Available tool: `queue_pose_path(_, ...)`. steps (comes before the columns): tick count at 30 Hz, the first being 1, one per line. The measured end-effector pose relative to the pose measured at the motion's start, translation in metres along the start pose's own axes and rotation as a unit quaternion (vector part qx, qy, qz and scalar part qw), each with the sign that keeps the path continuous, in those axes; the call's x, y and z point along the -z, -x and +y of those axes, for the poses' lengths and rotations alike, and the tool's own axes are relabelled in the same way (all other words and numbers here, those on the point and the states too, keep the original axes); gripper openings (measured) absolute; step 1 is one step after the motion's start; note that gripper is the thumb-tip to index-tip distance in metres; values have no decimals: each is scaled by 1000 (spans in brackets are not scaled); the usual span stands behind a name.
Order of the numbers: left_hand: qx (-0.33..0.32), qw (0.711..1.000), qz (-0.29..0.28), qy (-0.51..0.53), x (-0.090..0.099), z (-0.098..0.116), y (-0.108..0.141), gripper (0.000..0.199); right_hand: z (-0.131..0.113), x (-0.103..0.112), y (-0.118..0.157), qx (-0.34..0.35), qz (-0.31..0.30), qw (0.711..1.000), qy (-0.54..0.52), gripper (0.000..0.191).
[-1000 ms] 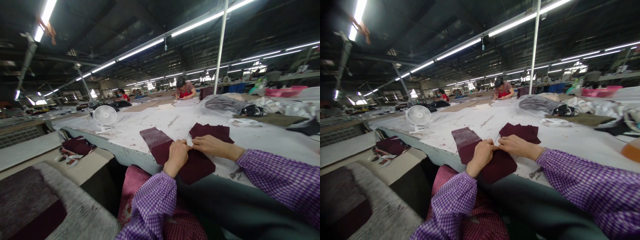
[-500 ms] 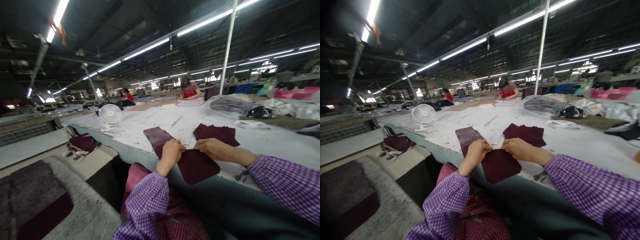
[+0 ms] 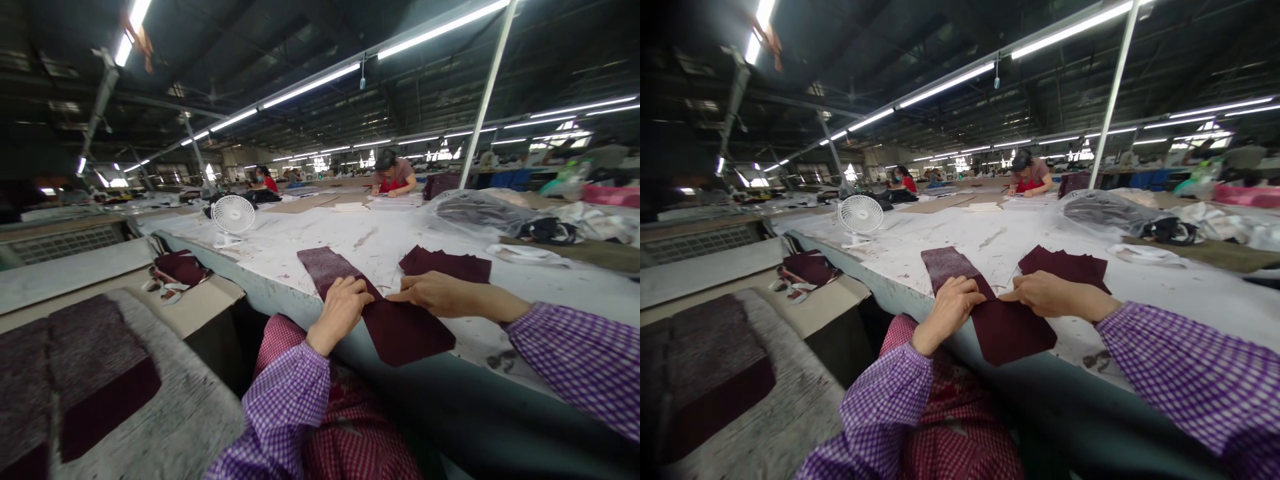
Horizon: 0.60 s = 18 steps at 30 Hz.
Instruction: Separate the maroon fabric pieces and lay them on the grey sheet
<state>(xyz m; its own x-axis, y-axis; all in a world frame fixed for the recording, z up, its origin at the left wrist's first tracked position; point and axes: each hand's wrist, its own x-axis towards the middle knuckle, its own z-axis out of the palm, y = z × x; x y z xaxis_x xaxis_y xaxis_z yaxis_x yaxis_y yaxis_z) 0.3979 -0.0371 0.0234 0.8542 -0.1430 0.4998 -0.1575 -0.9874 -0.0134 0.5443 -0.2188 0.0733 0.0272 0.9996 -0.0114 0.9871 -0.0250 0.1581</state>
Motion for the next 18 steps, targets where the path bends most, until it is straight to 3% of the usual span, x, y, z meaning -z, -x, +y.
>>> queue_pose_path(4,5,1000,3,10,-2,-1,1,31,-10,5,-15,23,-32,995,96,60)
queue_pose_path(7,40,995,13,93,-5,-7,2,27,-15,8,-20,34,-30,992,117,60)
queue_pose_path(12,145,945,78,284,-5,-19,7,20,-13,9,-21,50,-10,995,91,56)
queue_pose_path(14,165,939,76,291,-4,-20,8,16,-11,9,-22,52,-17,995,84,56)
queue_pose_path(18,166,958,47,228,-2,-16,6,9,-10,10,-25,51,-49,993,96,61)
